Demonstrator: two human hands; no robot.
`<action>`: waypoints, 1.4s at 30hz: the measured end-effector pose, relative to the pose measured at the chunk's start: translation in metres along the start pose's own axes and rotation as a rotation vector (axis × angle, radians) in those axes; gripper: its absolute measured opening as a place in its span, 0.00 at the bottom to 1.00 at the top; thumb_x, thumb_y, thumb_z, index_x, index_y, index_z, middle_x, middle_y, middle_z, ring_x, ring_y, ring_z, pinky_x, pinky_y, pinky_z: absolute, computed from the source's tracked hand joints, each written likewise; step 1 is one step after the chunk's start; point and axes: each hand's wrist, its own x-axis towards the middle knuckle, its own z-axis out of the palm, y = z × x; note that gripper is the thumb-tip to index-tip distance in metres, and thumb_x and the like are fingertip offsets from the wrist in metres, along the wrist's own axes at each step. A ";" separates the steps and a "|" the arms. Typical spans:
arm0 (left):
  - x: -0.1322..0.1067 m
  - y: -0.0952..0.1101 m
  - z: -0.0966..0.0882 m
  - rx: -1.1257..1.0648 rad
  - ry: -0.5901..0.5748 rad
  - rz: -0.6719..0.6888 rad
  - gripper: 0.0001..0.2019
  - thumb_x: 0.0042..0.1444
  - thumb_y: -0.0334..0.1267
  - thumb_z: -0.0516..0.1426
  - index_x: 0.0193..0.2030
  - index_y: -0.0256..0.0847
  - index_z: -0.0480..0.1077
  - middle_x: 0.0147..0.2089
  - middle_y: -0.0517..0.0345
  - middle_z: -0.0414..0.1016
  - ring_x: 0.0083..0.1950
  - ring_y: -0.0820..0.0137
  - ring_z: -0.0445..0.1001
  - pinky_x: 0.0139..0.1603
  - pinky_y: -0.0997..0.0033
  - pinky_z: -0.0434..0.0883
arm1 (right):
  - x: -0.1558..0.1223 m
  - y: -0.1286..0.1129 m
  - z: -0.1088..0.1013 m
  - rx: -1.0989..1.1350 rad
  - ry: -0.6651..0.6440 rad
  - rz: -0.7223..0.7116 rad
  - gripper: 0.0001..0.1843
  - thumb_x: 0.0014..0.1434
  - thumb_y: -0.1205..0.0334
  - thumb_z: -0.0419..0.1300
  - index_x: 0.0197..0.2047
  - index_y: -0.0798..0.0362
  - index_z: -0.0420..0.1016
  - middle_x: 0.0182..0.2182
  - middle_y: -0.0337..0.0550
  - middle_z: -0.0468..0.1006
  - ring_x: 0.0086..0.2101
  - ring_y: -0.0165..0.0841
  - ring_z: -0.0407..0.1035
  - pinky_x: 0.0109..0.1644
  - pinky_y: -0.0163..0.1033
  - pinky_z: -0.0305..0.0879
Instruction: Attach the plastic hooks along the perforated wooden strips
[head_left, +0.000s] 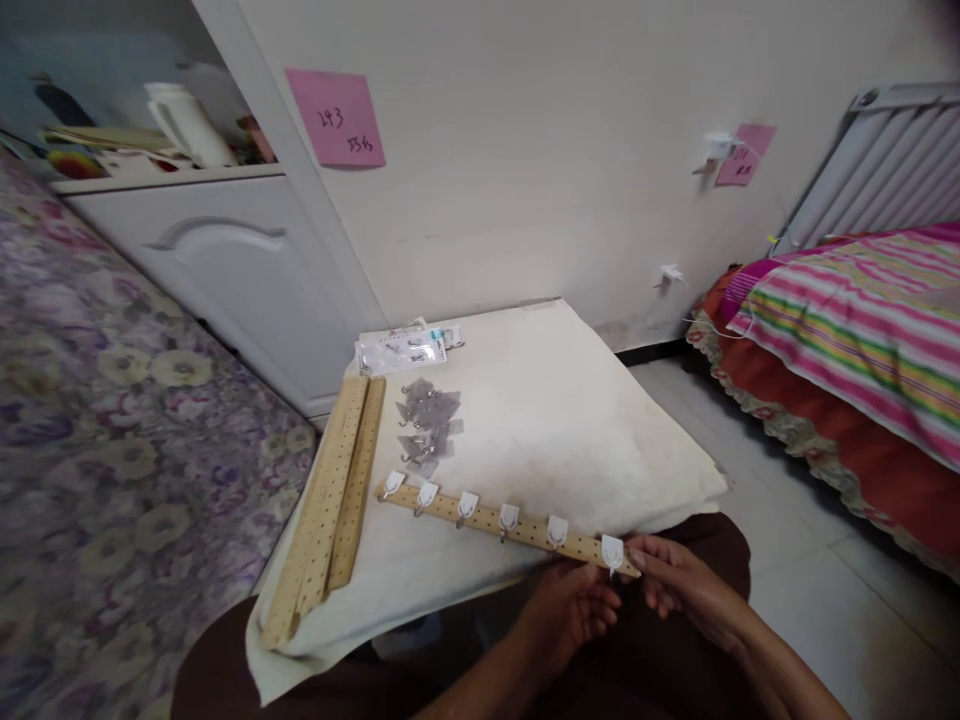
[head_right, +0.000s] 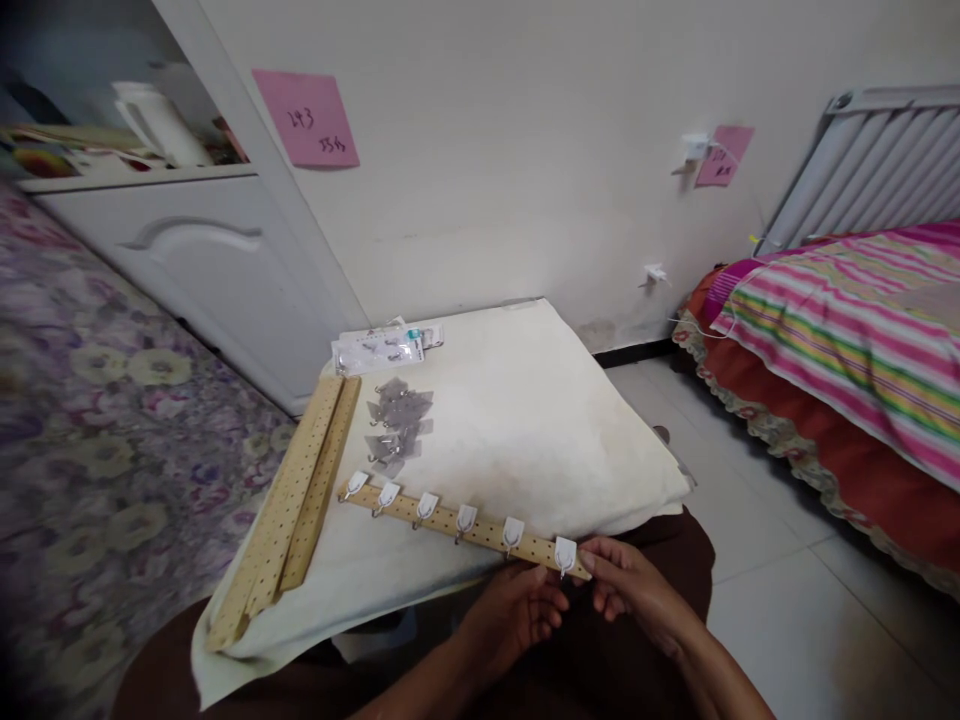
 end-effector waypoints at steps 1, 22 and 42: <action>-0.002 0.000 -0.003 0.009 -0.008 -0.007 0.15 0.51 0.43 0.60 0.39 0.32 0.71 0.28 0.55 0.77 0.24 0.77 0.72 0.26 0.79 0.62 | 0.001 0.001 0.001 0.030 -0.018 0.002 0.16 0.54 0.49 0.62 0.36 0.55 0.73 0.29 0.37 0.74 0.20 0.18 0.63 0.20 0.23 0.58; -0.016 -0.010 -0.041 0.152 0.025 -0.020 0.19 0.41 0.43 0.65 0.37 0.34 0.69 0.30 0.53 0.77 0.27 0.73 0.74 0.29 0.75 0.63 | 0.004 0.009 0.004 0.215 -0.140 -0.022 0.07 0.54 0.60 0.64 0.32 0.56 0.75 0.26 0.38 0.74 0.19 0.18 0.61 0.22 0.23 0.58; -0.004 -0.003 -0.064 0.301 0.028 -0.003 0.26 0.33 0.53 0.68 0.32 0.36 0.68 0.28 0.56 0.75 0.27 0.72 0.72 0.34 0.70 0.62 | 0.025 -0.038 -0.011 0.566 0.130 -0.203 0.09 0.47 0.67 0.70 0.32 0.55 0.75 0.27 0.38 0.79 0.22 0.23 0.72 0.29 0.25 0.73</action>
